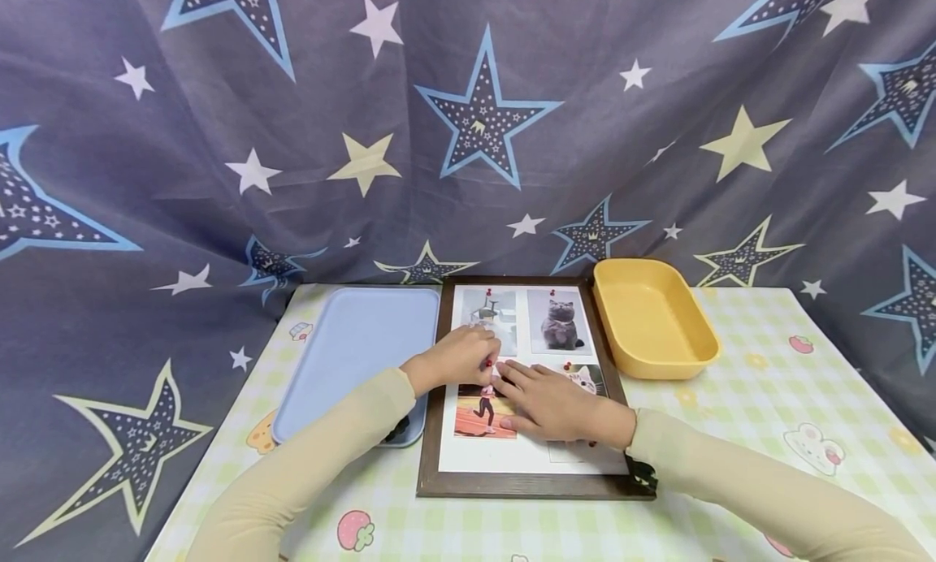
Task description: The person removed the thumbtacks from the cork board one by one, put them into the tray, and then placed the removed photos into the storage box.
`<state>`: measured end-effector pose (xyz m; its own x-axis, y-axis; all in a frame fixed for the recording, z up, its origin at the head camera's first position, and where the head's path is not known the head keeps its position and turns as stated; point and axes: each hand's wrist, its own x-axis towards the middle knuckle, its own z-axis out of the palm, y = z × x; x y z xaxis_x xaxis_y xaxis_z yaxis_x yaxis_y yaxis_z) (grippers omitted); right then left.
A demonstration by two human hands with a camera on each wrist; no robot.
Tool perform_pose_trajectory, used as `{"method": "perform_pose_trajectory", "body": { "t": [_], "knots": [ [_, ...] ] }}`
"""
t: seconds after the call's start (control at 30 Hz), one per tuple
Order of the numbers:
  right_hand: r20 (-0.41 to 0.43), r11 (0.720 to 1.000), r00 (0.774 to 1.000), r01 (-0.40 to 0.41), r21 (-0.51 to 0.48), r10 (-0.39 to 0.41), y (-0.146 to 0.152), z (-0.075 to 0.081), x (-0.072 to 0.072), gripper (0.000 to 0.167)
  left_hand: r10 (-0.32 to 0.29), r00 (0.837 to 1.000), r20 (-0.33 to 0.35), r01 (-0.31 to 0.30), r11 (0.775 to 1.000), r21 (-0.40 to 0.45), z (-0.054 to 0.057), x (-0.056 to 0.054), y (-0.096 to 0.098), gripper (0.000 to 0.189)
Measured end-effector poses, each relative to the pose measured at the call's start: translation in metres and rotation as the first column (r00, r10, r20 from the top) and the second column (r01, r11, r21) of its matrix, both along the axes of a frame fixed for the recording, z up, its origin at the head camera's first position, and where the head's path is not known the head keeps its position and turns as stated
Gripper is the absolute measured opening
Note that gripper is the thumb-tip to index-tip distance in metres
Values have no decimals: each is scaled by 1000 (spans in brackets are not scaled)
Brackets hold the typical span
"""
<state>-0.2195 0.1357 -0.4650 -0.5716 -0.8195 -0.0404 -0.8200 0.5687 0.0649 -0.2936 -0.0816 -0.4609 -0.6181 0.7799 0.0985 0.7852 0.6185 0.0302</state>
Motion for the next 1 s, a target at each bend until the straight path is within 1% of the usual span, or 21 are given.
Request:
{"method": "perform_pose_trajectory", "body": {
  "t": [0.2, 0.53, 0.67, 0.77, 0.87, 1.0],
  "knots": [
    [12, 1000, 1000, 10, 7, -11, 0, 1, 1, 67, -7, 1000, 1, 7, 1000, -1, 0, 1, 0, 14],
    [26, 1000, 999, 22, 9, -22, -1, 0, 0, 68, 0, 1000, -4, 0, 1000, -23, 1, 1, 1, 14],
    [34, 1000, 999, 22, 5, -22, 0, -2, 3, 67, -10, 1000, 15, 10, 1000, -11, -1, 3, 2, 14],
    [30, 1000, 999, 17, 4, -17, 0, -3, 6, 67, -21, 1000, 13, 21, 1000, -5, -4, 3, 3, 15],
    [10, 1000, 1000, 9, 5, -9, 0, -1, 7, 67, -22, 1000, 5, 22, 1000, -11, -5, 2, 3, 15],
    [3, 1000, 1000, 8, 4, -8, 0, 4, 2, 67, -20, 1000, -1, 20, 1000, -24, -1, -3, 4, 16]
  ]
}}
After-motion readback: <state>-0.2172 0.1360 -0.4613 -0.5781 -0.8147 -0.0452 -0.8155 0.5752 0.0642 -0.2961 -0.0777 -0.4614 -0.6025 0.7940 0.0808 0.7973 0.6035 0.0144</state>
